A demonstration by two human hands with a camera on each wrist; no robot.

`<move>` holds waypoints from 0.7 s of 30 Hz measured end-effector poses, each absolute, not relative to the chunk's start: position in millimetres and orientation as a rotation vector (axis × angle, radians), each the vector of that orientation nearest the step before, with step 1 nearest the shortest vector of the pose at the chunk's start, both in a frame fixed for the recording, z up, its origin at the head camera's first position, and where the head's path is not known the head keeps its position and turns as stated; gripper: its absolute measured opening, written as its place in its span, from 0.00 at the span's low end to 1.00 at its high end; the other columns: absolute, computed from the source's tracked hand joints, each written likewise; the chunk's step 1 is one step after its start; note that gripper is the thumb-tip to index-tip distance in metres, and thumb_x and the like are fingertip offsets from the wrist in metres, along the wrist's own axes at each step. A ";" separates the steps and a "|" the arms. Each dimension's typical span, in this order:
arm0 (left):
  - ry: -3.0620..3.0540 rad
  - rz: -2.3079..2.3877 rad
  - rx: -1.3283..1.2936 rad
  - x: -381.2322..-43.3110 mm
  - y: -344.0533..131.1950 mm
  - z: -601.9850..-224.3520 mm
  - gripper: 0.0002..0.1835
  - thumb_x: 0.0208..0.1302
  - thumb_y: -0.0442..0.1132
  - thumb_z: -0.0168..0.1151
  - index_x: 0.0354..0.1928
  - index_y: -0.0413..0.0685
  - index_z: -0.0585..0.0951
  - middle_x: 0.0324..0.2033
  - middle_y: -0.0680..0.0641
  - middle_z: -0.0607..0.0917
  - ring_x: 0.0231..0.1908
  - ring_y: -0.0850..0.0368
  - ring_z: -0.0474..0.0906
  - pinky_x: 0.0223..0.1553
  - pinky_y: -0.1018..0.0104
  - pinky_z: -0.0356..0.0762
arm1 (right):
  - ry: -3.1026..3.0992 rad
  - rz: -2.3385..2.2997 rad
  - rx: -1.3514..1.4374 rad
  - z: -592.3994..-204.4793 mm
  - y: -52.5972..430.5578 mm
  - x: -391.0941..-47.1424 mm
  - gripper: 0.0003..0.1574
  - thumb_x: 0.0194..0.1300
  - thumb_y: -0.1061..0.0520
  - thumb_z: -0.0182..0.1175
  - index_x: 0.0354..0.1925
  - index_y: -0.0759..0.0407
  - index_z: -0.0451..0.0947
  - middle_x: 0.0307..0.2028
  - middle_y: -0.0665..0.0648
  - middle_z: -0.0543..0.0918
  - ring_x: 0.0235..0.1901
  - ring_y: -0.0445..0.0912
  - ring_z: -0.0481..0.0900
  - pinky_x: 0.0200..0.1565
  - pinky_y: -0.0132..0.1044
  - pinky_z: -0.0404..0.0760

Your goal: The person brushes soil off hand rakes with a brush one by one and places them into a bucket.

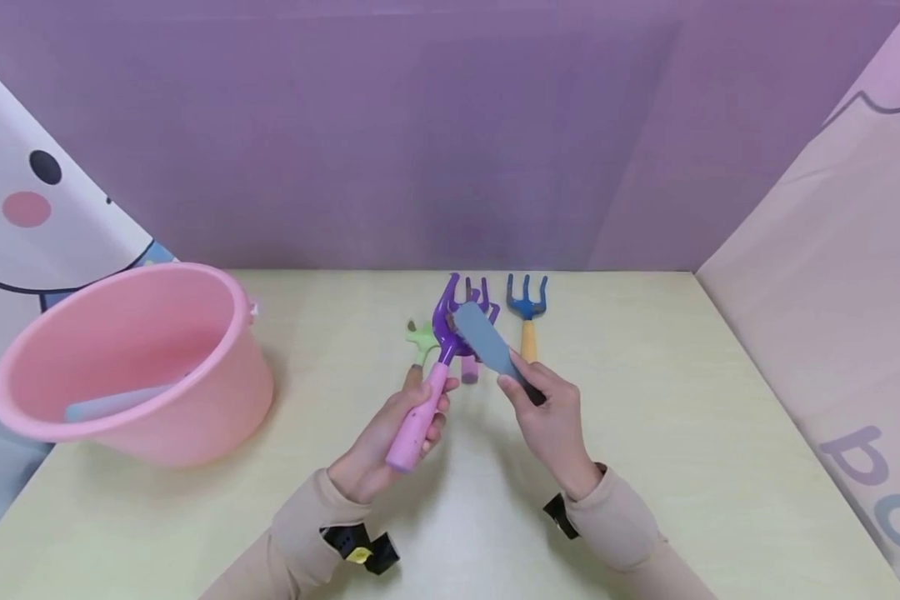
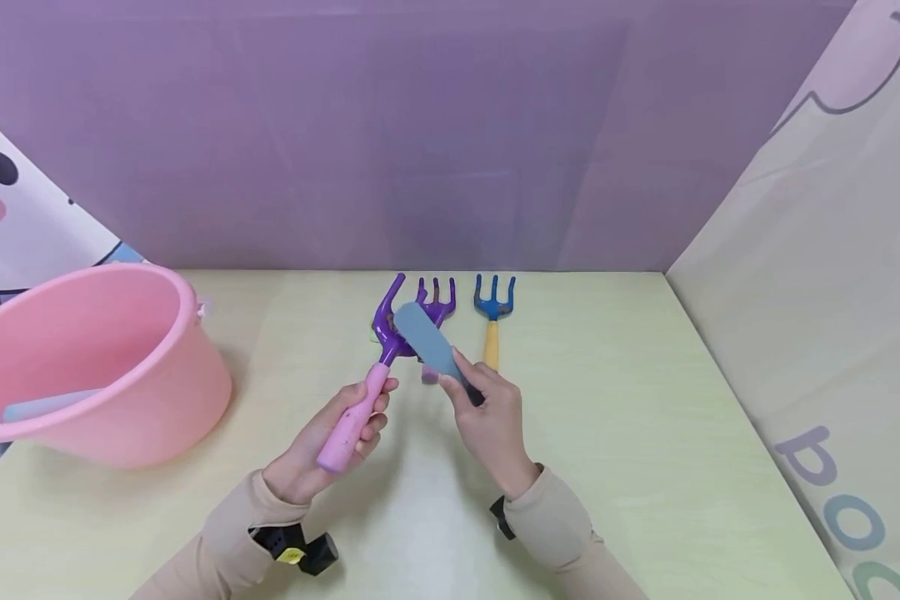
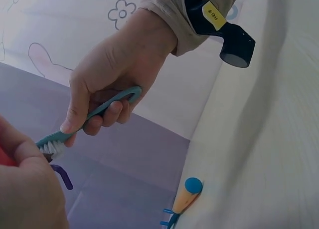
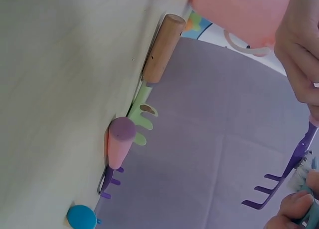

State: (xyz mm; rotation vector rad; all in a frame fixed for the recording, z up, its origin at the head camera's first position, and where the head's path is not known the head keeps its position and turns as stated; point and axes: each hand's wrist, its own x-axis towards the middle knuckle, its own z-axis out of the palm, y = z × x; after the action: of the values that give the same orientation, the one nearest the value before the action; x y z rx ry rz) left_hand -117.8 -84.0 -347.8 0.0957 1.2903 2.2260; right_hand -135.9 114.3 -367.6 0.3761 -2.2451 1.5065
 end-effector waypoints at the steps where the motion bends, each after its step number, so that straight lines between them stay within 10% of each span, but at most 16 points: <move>1: 1.286 2.228 0.098 -118.0 -84.2 -348.3 0.18 0.68 0.49 0.45 0.54 0.49 0.67 0.29 0.59 0.73 0.23 0.71 0.68 0.23 0.82 0.68 | -2.247 1.541 0.359 -367.0 114.4 -136.1 0.21 0.56 0.64 0.62 0.50 0.68 0.76 0.24 0.61 0.78 0.18 0.37 0.64 0.19 0.28 0.65; 21: 1.556 2.260 0.128 -125.1 -99.4 -358.1 0.21 0.67 0.50 0.48 0.55 0.44 0.70 0.30 0.57 0.75 0.23 0.68 0.70 0.24 0.78 0.70 | -2.228 1.823 0.045 -362.3 140.7 -143.5 0.22 0.62 0.59 0.57 0.55 0.61 0.73 0.41 0.64 0.81 0.23 0.38 0.67 0.23 0.26 0.64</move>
State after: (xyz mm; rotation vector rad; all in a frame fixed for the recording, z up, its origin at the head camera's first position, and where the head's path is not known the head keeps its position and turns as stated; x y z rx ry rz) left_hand -125.1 -99.4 -358.1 0.1276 1.5555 2.2602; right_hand -143.5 140.7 -362.3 0.0454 -2.2283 1.8231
